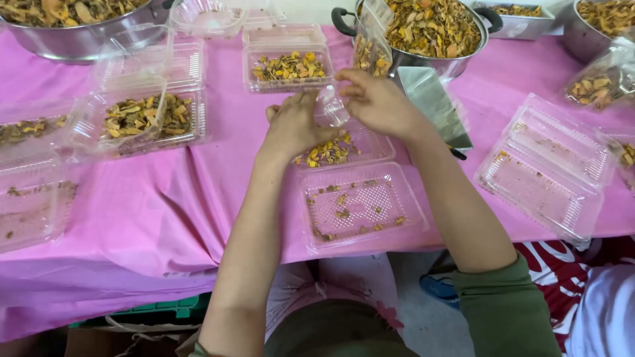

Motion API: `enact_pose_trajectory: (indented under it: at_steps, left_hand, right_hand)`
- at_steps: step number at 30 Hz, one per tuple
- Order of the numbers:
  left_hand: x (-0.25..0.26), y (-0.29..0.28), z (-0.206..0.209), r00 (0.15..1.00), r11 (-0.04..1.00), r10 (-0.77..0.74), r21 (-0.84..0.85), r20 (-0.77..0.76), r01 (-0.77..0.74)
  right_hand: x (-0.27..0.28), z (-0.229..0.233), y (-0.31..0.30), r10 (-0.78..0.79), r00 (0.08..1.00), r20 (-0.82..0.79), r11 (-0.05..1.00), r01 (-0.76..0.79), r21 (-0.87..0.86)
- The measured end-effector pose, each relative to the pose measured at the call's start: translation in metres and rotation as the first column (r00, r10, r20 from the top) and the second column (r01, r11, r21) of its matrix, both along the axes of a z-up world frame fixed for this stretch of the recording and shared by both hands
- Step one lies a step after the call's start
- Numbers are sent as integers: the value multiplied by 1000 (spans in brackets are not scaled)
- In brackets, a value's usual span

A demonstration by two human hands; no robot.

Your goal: A person is sorting and packaging dried tea leaves into small plastic containers, using a brush to clean the edges and arrange the contents neatly.

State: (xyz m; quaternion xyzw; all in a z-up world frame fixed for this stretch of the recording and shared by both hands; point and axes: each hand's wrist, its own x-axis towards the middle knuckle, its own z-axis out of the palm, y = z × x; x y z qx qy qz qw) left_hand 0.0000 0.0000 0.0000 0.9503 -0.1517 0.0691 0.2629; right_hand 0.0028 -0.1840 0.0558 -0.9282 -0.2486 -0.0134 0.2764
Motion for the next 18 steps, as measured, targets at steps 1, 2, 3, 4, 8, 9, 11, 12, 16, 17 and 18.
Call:
enact_pose_trajectory:
  at_steps: [1, 2, 3, 4, 8, 9, 11, 12, 16, 17, 18]
  left_hand:
    - [-8, 3, 8, 1000, 1000, -2, -2, -10, 2]
    - [-16, 7, 15, 1000, 992, -9, -128, 17, 11]
    - [-24, 11, 22, 999, 967, -11, -252, 40, 21]
    - [-9, 21, 12, 1000, 967, -12, -255, 25, 18]
    - [17, 57, -2, 984, 798, 35, -598, 175, 78]
    - [16, 63, 1, 994, 656, 25, -752, 111, 67]
    - [17, 69, 0, 997, 574, -69, -815, 42, 74]
    - [18, 71, -2, 984, 481, -180, -873, -11, 78]
    - [23, 60, -8, 996, 727, -59, -687, -69, -5]
    - [23, 58, -8, 993, 731, -108, -681, -44, 50]
    - [24, 55, -8, 987, 732, -158, -673, -19, 104]
  right_hand:
    - [0, 0, -3, -2, 1000, -10, 1000, 2, -2]
    - [1, 1, -6, -13, 1000, 7, 995, 12, 96]
    - [1, 0, -9, -26, 1000, 18, 981, 22, 191]
    - [1, -9, -13, -27, 1000, 3, 982, 26, 189]
    - [14, -49, -14, 82, 996, -29, 995, -83, -53]
    - [20, -60, -12, 113, 987, -112, 969, -134, -208]
    - [31, -70, -4, 160, 982, -100, 950, -180, -255]
    - [35, -75, -2, 195, 977, -86, 928, -212, -305]
    - [42, -85, 11, 193, 975, -110, 901, -221, -375]
    - [49, -92, 10, 211, 976, -51, 914, -215, -344]
    - [55, -100, 9, 226, 974, 8, 926, -212, -313]
